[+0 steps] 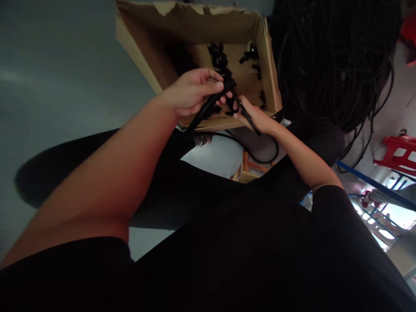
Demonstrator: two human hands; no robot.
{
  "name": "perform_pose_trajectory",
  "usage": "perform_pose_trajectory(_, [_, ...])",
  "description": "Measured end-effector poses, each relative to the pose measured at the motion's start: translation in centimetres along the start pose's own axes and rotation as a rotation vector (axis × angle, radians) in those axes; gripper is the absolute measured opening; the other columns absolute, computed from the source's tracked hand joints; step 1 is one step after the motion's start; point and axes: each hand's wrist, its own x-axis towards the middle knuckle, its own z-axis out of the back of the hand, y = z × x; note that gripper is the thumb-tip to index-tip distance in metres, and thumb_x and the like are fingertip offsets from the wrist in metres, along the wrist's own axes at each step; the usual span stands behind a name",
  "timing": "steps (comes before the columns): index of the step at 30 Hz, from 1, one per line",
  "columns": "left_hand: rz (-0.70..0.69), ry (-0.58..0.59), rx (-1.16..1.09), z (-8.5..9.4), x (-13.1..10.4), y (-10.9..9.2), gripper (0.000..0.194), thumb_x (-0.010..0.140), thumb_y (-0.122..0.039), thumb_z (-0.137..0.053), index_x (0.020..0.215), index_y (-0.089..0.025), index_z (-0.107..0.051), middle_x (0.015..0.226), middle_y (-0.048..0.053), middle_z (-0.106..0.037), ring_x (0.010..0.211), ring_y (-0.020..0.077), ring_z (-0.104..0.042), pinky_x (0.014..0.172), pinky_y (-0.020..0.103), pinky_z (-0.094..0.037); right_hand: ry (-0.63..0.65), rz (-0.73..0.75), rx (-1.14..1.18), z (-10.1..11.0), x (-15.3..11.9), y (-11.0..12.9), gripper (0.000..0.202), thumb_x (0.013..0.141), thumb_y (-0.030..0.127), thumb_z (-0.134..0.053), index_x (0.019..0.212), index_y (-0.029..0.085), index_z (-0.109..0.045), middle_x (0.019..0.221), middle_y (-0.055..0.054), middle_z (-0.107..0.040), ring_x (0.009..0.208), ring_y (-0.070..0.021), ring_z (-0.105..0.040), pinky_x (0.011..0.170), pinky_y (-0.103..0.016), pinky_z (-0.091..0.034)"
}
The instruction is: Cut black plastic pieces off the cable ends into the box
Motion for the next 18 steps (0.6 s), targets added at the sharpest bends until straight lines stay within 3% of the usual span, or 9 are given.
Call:
perform_pose_trajectory(3, [-0.007, 0.022, 0.048, -0.3, 0.4, 0.6, 0.066, 0.08, -0.057, -0.114, 0.108, -0.034, -0.06, 0.095, -0.005, -0.087, 0.101, 0.0226, -0.073, 0.094, 0.041, -0.058, -0.008, 0.019, -0.011, -0.1, 0.5, -0.3, 0.054, 0.124, 0.055, -0.066, 0.165, 0.024, -0.05, 0.15, -0.017, -0.074, 0.127, -0.0296, -0.078, 0.126, -0.058, -0.069])
perform_pose_trajectory(8, [-0.04, 0.018, 0.093, -0.6, 0.7, 1.3, 0.061, 0.091, -0.065, -0.111, 0.106, -0.033, -0.06, 0.082, -0.003, -0.077, 0.103, 0.0253, -0.072, 0.1, 0.046, -0.059, 0.012, 0.056, -0.053, -0.1, 0.6, -1.2, 0.065, 0.122, 0.054, -0.067, 0.173, 0.023, -0.041, 0.152, -0.017, -0.073, 0.13, -0.0299, -0.078, 0.129, -0.059, -0.066])
perform_pose_trajectory(13, [-0.058, 0.017, 0.103, -0.5, 0.9, 1.6, 0.058, 0.099, -0.069, -0.106, 0.106, -0.033, -0.061, 0.086, -0.002, -0.08, 0.099, 0.0241, -0.068, 0.098, 0.045, -0.057, 0.008, 0.064, -0.059, 0.0, 0.4, -0.9, 0.062, 0.124, 0.051, -0.064, 0.173, 0.023, -0.041, 0.146, -0.014, -0.074, 0.127, -0.0268, -0.078, 0.13, -0.057, -0.066])
perform_pose_trajectory(18, [-0.073, 0.03, 0.137, -0.7, 0.9, 1.6, 0.052, 0.105, -0.06, -0.102, 0.101, -0.031, -0.058, 0.102, 0.001, -0.09, 0.091, 0.0197, -0.067, 0.093, 0.043, -0.057, 0.006, 0.062, -0.053, -0.1, 0.3, 0.3, 0.055, 0.125, 0.052, -0.062, 0.169, 0.023, -0.046, 0.138, -0.011, -0.076, 0.126, -0.0267, -0.078, 0.131, -0.059, -0.065])
